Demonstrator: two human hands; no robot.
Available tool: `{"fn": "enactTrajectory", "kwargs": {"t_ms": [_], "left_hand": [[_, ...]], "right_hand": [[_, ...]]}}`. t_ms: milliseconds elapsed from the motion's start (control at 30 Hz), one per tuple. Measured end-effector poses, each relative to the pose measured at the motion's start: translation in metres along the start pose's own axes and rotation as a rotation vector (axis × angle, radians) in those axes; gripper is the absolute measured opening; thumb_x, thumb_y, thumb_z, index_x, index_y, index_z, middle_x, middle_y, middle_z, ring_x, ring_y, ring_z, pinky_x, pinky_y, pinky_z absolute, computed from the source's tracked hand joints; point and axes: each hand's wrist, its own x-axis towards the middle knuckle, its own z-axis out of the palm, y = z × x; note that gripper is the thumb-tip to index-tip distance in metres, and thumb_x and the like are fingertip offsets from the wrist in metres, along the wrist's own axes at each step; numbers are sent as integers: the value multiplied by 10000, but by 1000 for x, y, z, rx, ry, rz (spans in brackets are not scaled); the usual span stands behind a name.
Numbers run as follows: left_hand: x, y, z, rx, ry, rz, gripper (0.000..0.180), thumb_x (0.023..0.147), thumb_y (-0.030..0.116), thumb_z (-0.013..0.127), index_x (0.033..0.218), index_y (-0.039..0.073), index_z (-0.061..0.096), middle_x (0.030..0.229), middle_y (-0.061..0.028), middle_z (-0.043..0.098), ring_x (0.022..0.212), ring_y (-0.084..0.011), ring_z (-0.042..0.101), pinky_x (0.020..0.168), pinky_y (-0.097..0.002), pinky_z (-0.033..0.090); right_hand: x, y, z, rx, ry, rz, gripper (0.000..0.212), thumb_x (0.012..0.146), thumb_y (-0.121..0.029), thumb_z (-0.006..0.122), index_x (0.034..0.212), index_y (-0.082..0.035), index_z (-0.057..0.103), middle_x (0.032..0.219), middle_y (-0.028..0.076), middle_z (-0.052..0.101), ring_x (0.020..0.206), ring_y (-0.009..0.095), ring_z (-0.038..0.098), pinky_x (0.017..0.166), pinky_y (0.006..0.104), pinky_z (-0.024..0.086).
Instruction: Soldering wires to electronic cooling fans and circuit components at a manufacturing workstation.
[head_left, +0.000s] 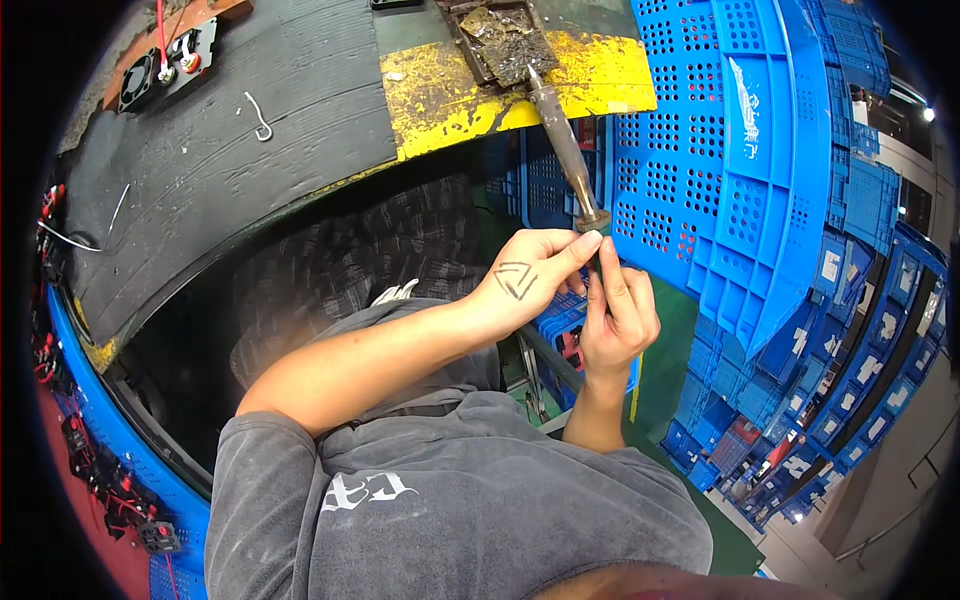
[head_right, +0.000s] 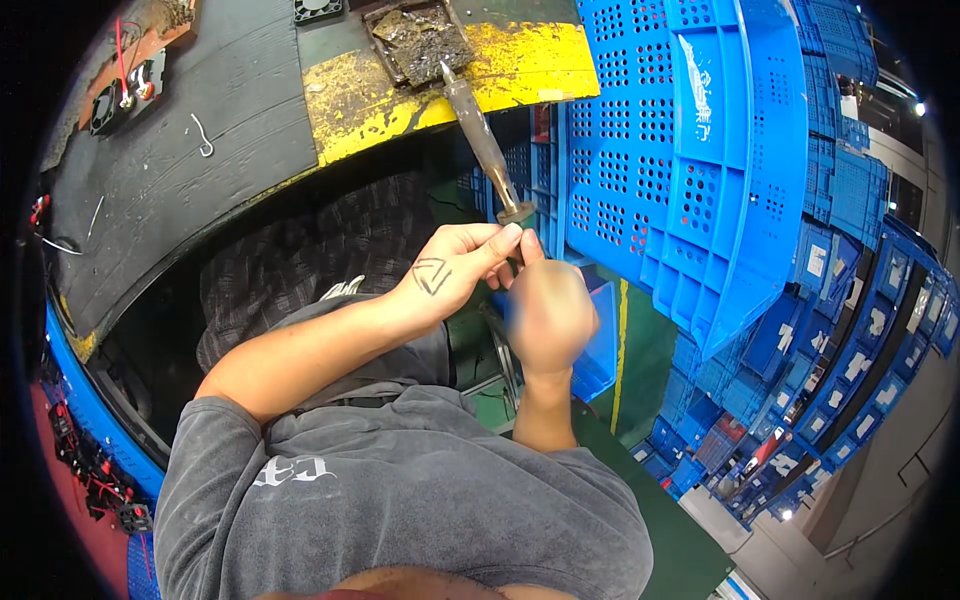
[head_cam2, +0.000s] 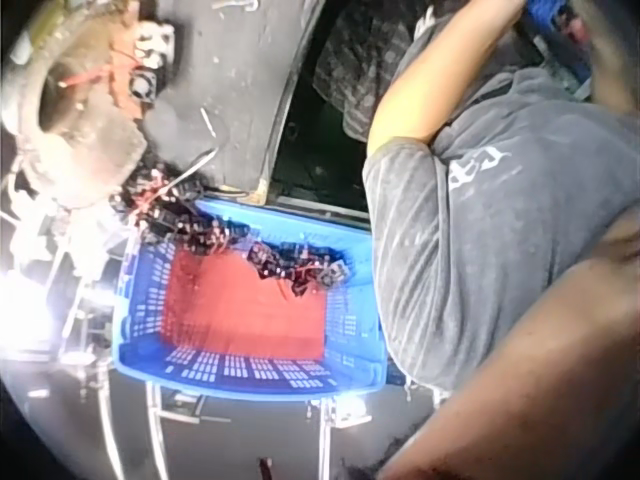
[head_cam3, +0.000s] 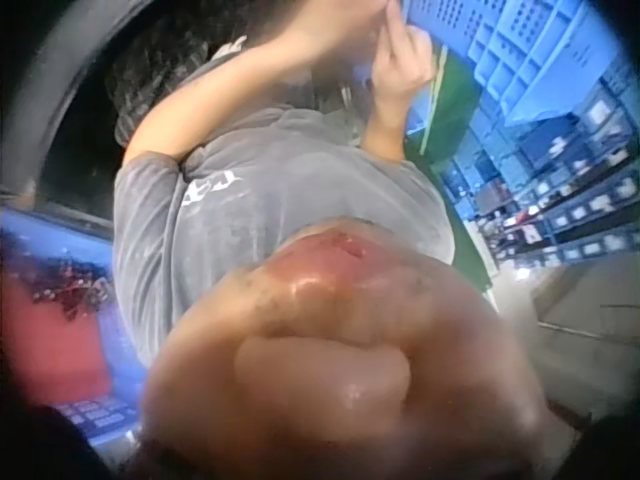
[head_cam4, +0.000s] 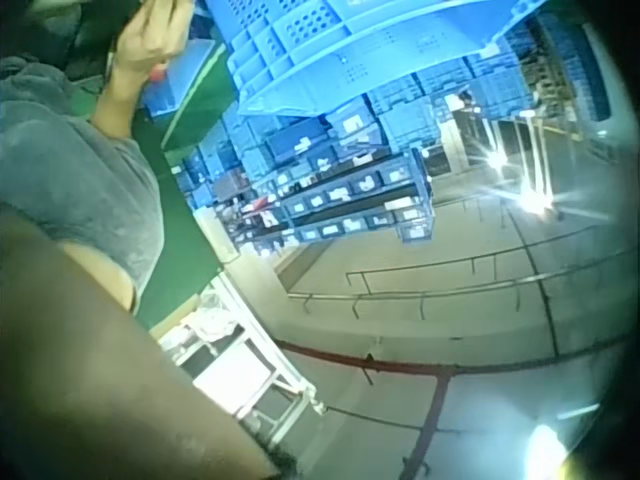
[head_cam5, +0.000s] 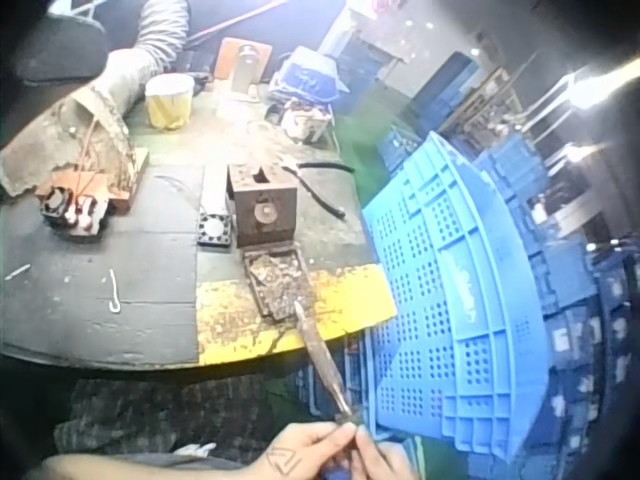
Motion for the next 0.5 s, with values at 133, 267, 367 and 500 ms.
{"fn": "enactTrajectory", "kwargs": {"t_ms": [133, 267, 367, 500], "left_hand": [[-2, -1, 0, 30, 9, -20, 437, 995, 418, 498, 930, 27, 681, 696, 5, 581, 669, -59, 517, 607, -222, 419], [-4, 2, -1, 48, -23, -34, 423, 1005, 396, 500, 887, 30, 676, 759, -12, 620, 723, -82, 552, 681, -238, 434], [-7, 4, 2, -3, -24, -7, 415, 1002, 382, 509, 880, 24, 681, 743, -8, 611, 715, -76, 543, 666, -235, 428], [-12, 19, 4, 51, -12, -8, 384, 983, 361, 550, 871, 18, 682, 733, -2, 604, 707, -67, 537, 647, -235, 424]], "right_hand": [[-1, -2, -4, -14, -51, -4, 457, 750, 97, 705, 1176, -67, 695, 763, 73, 588, 638, 171, 557, 591, 299, 468], [-6, 0, -2, -12, 20, -17, 457, 745, 35, 733, 1168, -135, 713, 712, 45, 546, 572, 170, 531, 526, 302, 441], [-7, -2, -4, 20, 17, -8, 442, 754, 45, 724, 1170, -102, 707, 731, 56, 571, 590, 171, 544, 545, 292, 451], [-8, 0, -5, 217, -4, 83, 437, 781, 60, 702, 1208, -24, 666, 797, 88, 632, 663, 153, 574, 613, 276, 470]]}}
